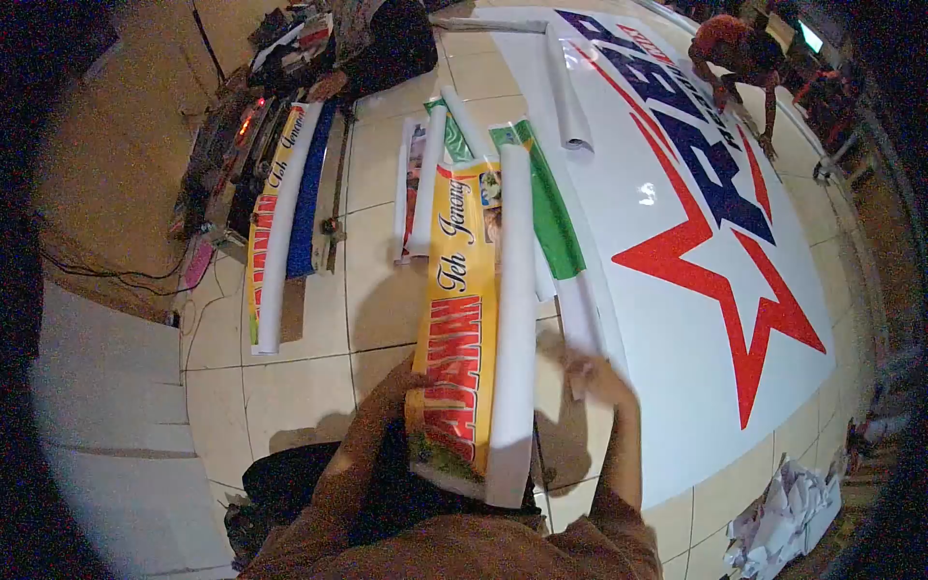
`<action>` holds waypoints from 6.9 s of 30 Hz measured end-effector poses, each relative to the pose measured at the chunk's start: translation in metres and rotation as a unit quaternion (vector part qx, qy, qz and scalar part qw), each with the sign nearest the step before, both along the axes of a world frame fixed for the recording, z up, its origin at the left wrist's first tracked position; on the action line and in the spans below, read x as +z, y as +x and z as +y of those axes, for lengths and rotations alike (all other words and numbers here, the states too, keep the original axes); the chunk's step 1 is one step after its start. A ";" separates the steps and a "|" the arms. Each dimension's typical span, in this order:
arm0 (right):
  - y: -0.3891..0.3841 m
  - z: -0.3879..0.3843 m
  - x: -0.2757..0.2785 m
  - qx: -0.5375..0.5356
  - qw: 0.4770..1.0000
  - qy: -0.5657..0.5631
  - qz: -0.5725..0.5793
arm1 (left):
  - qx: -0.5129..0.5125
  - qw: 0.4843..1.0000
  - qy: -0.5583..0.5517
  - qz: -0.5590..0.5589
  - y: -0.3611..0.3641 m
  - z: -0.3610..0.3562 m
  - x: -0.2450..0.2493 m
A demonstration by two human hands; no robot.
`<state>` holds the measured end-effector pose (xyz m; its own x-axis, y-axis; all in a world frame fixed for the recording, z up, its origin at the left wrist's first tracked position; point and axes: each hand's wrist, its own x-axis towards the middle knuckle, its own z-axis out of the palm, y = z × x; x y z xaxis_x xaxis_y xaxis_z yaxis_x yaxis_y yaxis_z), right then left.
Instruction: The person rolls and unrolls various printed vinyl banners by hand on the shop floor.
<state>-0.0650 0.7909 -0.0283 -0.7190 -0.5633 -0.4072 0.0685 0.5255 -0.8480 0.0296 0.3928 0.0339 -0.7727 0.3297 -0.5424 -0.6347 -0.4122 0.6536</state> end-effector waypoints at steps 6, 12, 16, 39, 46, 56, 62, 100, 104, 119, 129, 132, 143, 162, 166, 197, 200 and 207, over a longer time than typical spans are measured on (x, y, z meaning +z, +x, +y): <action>-0.169 -0.017 -0.070 -0.271 0.902 0.218 0.256 | -0.084 0.963 -0.216 0.139 0.058 -0.044 -0.025; -0.194 -0.109 -0.118 -0.215 0.881 0.248 0.340 | -0.076 0.955 -0.270 0.094 0.083 -0.091 0.011; -0.165 -0.150 -0.113 -0.195 0.860 0.269 0.387 | 0.118 0.919 -0.348 0.141 0.018 -0.097 -0.019; -0.140 -0.273 -0.126 0.002 0.827 0.350 0.440 | -0.027 0.870 -0.444 0.215 -0.077 0.024 0.053; -0.162 -0.337 -0.124 0.118 0.836 0.021 0.536 | 0.063 0.839 -0.460 0.284 -0.038 0.005 0.061; -0.200 -0.307 -0.121 0.064 0.853 0.286 0.433 | 0.033 0.879 -0.429 0.203 -0.040 -0.010 0.059; -0.188 -0.270 -0.066 0.031 0.849 0.304 0.431 | 0.041 0.860 -0.451 0.236 -0.035 -0.013 0.033; -0.184 -0.144 -0.122 -0.193 0.874 0.263 0.360 | 0.253 0.676 -0.692 -0.001 0.072 -0.217 -0.065; -0.309 -0.152 -0.151 -0.155 0.930 0.161 0.292 | 0.277 0.678 -0.681 0.007 0.069 -0.224 -0.077; -0.405 -0.413 -0.128 -0.177 0.866 0.349 0.312 | 0.167 0.688 -0.697 -0.112 0.044 -0.201 -0.062; -0.376 -0.371 -0.141 -0.216 0.835 0.371 0.345 | 0.128 0.685 -0.699 -0.159 0.063 -0.205 -0.036; -0.344 -0.354 -0.135 -0.214 0.818 0.414 0.337 | 0.225 0.678 -0.698 -0.044 0.076 -0.214 -0.038; -0.360 -0.358 -0.148 -0.305 0.805 0.415 0.294 | 0.233 0.465 -0.851 0.072 0.155 -0.269 0.111; -0.306 -0.319 -0.086 -0.156 0.859 0.398 0.282 | 0.148 0.459 -0.874 -0.055 0.214 -0.267 0.084; -0.313 -0.332 -0.116 -0.171 0.821 0.430 0.334 | 0.173 0.463 -0.870 0.002 0.184 -0.226 0.088; 0.041 -0.192 -0.028 -0.031 0.982 -0.098 0.156 | 0.057 0.832 -0.474 0.283 0.069 0.015 -0.009; 0.042 -0.213 0.005 0.025 0.948 0.159 0.274 | 0.069 0.876 -0.409 0.245 0.074 0.067 -0.028; 0.073 -0.172 0.021 -0.296 0.902 -0.264 -0.168 | -0.030 0.826 -0.378 0.417 0.109 0.095 -0.049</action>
<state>0.0080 0.6191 -0.0069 -0.8430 -0.3005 -0.4460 0.5053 -0.1585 -0.8483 0.1387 0.4878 -0.0150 -0.9760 0.1923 0.1021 0.1622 0.3290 0.9303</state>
